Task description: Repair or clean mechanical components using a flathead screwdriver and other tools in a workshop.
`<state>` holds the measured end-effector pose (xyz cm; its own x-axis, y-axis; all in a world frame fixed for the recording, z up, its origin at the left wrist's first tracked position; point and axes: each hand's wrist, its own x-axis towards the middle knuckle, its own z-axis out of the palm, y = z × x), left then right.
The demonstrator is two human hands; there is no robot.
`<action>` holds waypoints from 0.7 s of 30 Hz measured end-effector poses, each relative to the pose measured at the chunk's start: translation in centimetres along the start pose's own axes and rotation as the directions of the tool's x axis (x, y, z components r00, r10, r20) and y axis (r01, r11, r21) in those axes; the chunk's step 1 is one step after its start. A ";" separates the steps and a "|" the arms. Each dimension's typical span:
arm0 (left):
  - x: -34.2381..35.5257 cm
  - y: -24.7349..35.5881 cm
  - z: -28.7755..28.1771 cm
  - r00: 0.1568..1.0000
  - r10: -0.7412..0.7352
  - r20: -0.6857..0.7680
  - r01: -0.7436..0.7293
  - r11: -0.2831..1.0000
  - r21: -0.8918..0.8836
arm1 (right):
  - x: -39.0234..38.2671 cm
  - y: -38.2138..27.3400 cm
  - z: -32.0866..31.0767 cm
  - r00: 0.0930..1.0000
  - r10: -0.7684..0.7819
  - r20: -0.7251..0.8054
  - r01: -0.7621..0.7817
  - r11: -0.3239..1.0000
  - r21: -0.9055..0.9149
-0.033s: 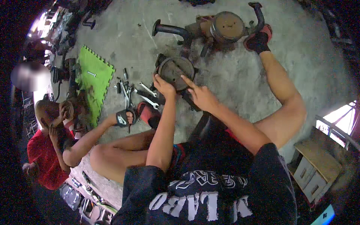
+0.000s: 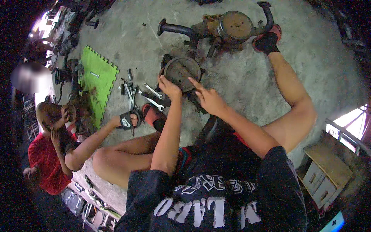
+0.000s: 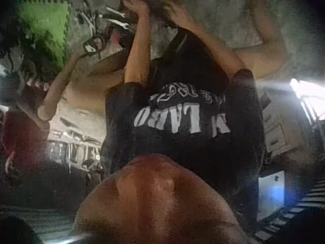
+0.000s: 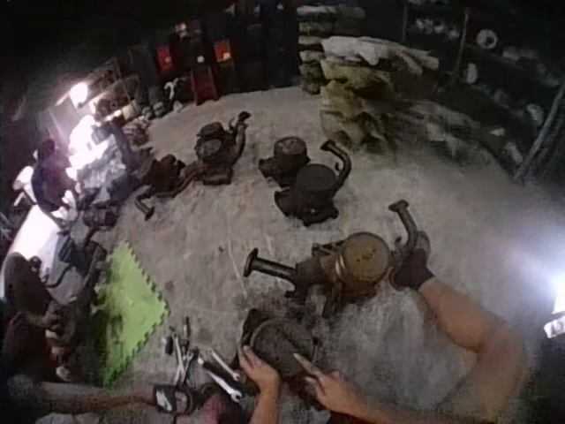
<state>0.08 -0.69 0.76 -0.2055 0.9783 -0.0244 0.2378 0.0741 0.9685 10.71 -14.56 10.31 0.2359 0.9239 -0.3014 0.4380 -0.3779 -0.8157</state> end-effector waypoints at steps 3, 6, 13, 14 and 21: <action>0.0 0.9 0.6 0.999 0.033 0.036 -0.031 0.999 -0.042 | -2.0 1.0 -1.2 0.999 0.043 0.027 -0.044 0.997 0.056; 0.1 1.5 -0.1 0.992 -0.078 0.103 0.089 0.989 -0.117 | -3.9 2.0 -0.9 0.999 0.021 0.044 -0.021 1.000 0.008; 0.0 2.9 -0.1 0.990 -0.087 0.115 0.100 0.988 -0.114 | -1.9 2.3 -0.8 0.994 -0.006 -0.111 0.006 1.000 0.004; 0.3 2.8 0.0 0.991 -0.082 0.109 0.095 0.989 -0.111 | -1.1 2.2 -1.2 0.994 -0.012 -0.108 0.013 1.000 0.008; 2.0 2.5 -0.1 0.984 0.023 0.176 -0.013 0.998 -0.060 | 6.3 1.2 -8.1 0.931 -0.349 0.107 0.365 0.884 -0.293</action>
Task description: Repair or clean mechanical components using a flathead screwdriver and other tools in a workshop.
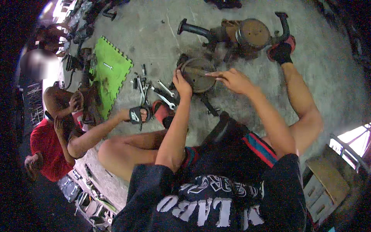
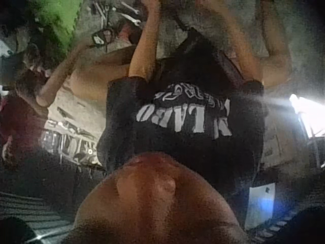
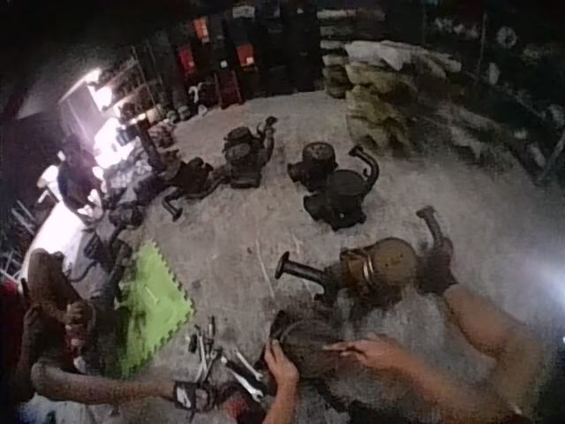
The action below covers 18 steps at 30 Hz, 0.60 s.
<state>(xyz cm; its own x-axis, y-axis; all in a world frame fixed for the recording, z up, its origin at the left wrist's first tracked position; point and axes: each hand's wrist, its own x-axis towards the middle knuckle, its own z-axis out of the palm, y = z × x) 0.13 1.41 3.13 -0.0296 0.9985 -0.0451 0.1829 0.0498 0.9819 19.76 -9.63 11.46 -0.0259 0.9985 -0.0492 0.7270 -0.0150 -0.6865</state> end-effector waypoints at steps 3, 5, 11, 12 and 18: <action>0.7 1.0 -0.7 0.991 -0.061 0.117 0.065 0.997 -0.031 | 1.9 0.3 -2.3 0.977 0.131 0.169 -0.121 0.991 -0.064; 1.0 1.8 -0.1 0.984 -0.025 0.174 0.023 1.000 0.012 | 2.8 2.9 -3.3 0.947 0.198 0.252 -0.124 0.952 -0.279; 5.0 0.2 -0.6 0.839 -0.103 0.535 0.165 0.984 -0.070 | 9.3 1.9 -6.0 0.867 0.269 0.420 -0.072 0.901 -0.428; 5.5 0.2 -0.3 0.840 -0.121 0.528 0.158 0.987 -0.025 | 9.4 2.3 -6.0 0.858 0.279 0.430 -0.083 0.903 -0.421; 5.7 1.9 -0.2 0.830 -0.105 0.548 0.016 0.986 0.165 | 3.8 5.8 -7.4 0.875 0.367 0.316 -0.257 0.905 -0.339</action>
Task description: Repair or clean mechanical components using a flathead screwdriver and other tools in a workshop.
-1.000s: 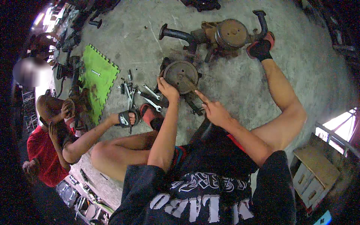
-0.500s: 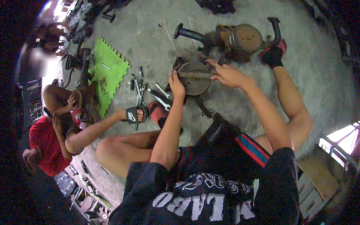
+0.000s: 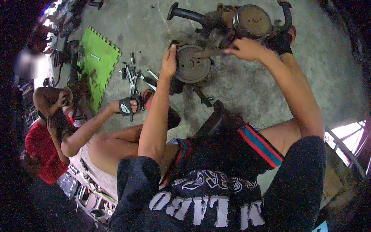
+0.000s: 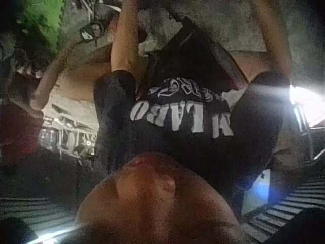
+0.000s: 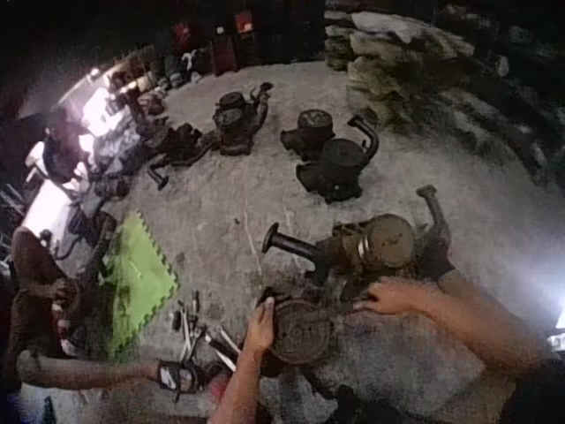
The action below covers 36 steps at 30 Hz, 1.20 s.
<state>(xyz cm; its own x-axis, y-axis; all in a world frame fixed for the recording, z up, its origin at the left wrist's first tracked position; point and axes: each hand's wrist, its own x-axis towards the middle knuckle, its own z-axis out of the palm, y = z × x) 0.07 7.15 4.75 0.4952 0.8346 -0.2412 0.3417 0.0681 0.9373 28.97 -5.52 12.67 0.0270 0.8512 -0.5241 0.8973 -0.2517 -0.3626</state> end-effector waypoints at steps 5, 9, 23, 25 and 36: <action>-0.5 0.9 -0.2 1.000 -0.028 -0.003 0.028 0.999 -0.027 | -3.6 1.9 3.4 0.999 -0.009 -0.039 0.009 1.000 -0.015; -1.0 1.3 0.2 1.000 0.004 -0.013 -0.005 0.995 -0.100 | -1.2 0.1 1.7 0.943 -0.163 -0.291 0.103 0.972 -0.212; 0.4 0.6 -0.3 0.999 -0.010 0.038 0.015 0.991 -0.136 | -4.4 0.8 2.2 0.986 0.033 0.165 -0.032 0.999 -0.006; 0.0 1.4 0.4 0.999 -0.027 0.024 0.030 0.993 -0.114 | -4.7 1.4 2.4 0.995 0.009 0.102 -0.015 0.998 0.054; -0.7 0.4 0.7 0.996 -0.086 0.028 0.091 0.959 -0.270 | 5.5 -3.6 -4.0 0.922 -0.372 -0.108 0.303 0.867 -0.396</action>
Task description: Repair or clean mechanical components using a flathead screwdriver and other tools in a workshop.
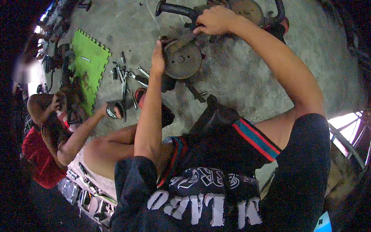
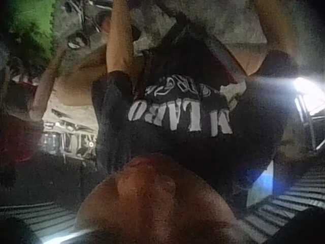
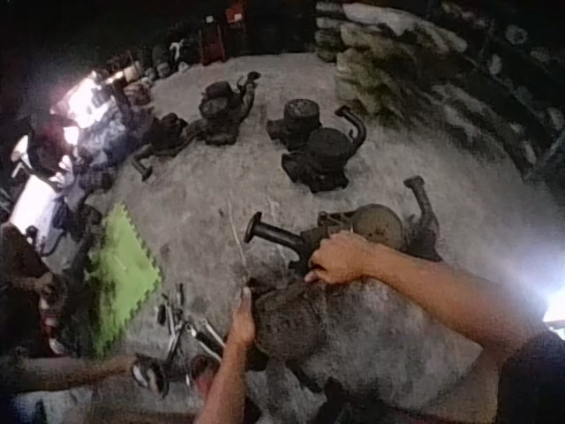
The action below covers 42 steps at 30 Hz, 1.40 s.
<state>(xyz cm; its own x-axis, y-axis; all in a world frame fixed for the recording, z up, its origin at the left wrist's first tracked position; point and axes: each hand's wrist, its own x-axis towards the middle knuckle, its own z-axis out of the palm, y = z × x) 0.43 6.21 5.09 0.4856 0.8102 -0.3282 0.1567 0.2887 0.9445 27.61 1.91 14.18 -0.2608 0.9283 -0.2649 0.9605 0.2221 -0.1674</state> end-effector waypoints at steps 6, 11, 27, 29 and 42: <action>0.7 0.3 0.1 0.989 -0.015 -0.147 0.040 0.985 0.170 | -10.2 -0.6 3.8 0.884 0.307 0.353 -0.428 0.836 0.343; -0.2 0.7 0.3 0.976 -0.048 -0.211 0.066 0.995 0.080 | -17.7 -9.8 8.3 0.803 0.522 0.287 -0.571 0.538 0.620; -4.5 -1.9 4.5 0.764 0.260 -0.590 -0.232 0.965 0.125 | -10.7 -10.2 10.0 0.763 0.618 0.189 -0.585 0.535 0.610; -4.6 -2.2 4.8 0.763 0.269 -0.588 -0.246 0.962 0.120 | -9.8 -9.1 10.2 0.769 0.613 0.182 -0.579 0.545 0.606; -2.7 -1.1 2.5 0.851 0.229 -0.472 -0.160 0.970 0.182 | -16.0 -13.0 13.3 0.747 0.628 0.220 -0.565 0.423 0.708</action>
<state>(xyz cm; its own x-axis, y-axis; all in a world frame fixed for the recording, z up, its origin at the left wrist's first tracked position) 1.07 2.47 4.96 0.0429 0.9967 -0.0691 0.2308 0.0574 0.9713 18.07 -19.78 7.99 0.3869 0.7668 -0.5122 0.4853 -0.6416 -0.5940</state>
